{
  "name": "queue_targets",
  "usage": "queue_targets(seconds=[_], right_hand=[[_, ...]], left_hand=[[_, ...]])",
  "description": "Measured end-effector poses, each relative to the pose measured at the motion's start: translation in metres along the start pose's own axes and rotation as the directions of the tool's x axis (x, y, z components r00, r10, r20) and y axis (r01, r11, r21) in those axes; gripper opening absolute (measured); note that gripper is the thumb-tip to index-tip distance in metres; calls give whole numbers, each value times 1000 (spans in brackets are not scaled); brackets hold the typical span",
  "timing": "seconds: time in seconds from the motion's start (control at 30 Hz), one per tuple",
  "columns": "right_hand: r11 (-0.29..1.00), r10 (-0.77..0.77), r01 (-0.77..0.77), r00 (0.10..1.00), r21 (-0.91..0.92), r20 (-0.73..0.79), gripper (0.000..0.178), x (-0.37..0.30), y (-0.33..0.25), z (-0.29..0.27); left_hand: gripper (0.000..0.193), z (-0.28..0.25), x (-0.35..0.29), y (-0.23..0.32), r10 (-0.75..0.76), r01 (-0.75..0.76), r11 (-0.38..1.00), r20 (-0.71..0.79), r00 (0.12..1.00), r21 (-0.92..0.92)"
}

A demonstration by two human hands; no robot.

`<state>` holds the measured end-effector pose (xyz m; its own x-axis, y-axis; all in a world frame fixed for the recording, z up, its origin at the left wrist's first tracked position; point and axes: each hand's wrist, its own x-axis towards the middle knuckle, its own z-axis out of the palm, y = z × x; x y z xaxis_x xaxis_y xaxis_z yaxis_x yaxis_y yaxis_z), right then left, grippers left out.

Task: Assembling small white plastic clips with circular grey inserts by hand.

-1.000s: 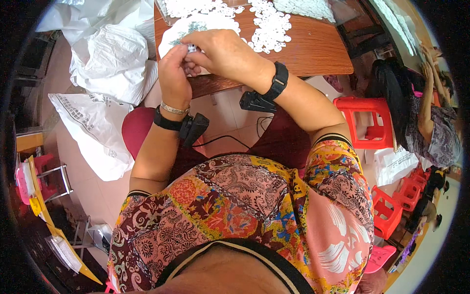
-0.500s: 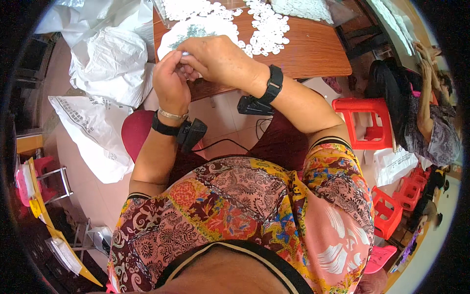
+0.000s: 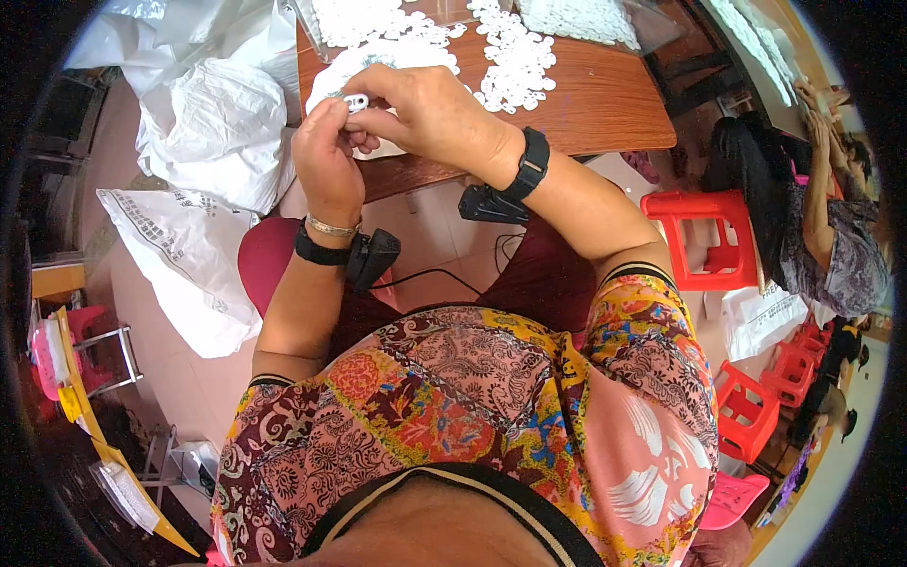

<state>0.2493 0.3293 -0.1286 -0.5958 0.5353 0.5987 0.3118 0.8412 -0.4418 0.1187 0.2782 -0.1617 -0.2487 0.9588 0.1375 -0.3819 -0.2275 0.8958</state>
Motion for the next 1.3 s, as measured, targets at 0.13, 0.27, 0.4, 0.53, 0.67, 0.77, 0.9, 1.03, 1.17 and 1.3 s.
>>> queue_targets(seconds=[0.13, 0.27, 0.4, 0.53, 0.67, 0.77, 0.9, 1.03, 1.17, 1.3], right_hand=[[996, -83, 83, 996, -25, -14, 20, 3, -4, -5], [984, -154, 150, 987, -99, -36, 16, 3, -5, -3], [989, -116, 116, 993, -88, -1, 15, 1, -6, -3], [989, -102, 104, 994, -101, 29, 15, 1, -7, -3], [986, -118, 120, 993, -115, 24, 15, 0, -6, -2], [985, -124, 126, 992, -116, 18, 14, 0, -6, -2], [988, -115, 117, 993, -105, 21, 14, 0, -5, -2], [988, -155, 154, 988, -24, -26, 20, 5, -3, -7], [987, -157, 157, 988, 38, -8, 27, 6, -1, -13], [991, -127, 127, 992, 45, 19, 26, 6, -2, -15]], left_hand=[[24, -1, -1, -1, -9, 9, 1000, -4, 1000, -22], [23, -1, -1, -2, -16, 16, 1000, 0, 1000, -25], [23, -1, -1, -3, -31, 31, 1000, 1, 1000, -5], [23, -3, -1, -3, -44, 44, 999, -3, 999, -27], [23, -2, -2, -1, -38, 38, 998, 3, 999, -43], [23, -3, -2, -2, -30, 30, 999, 21, 999, -39], [23, -4, -2, -1, -38, 39, 999, 28, 999, -29], [23, -1, -4, 3, 35, -35, 999, 9, 999, 5], [23, 1, -6, 6, 81, -83, 994, 31, 996, 71], [23, 0, -6, 5, 82, -86, 994, 55, 995, 64]])
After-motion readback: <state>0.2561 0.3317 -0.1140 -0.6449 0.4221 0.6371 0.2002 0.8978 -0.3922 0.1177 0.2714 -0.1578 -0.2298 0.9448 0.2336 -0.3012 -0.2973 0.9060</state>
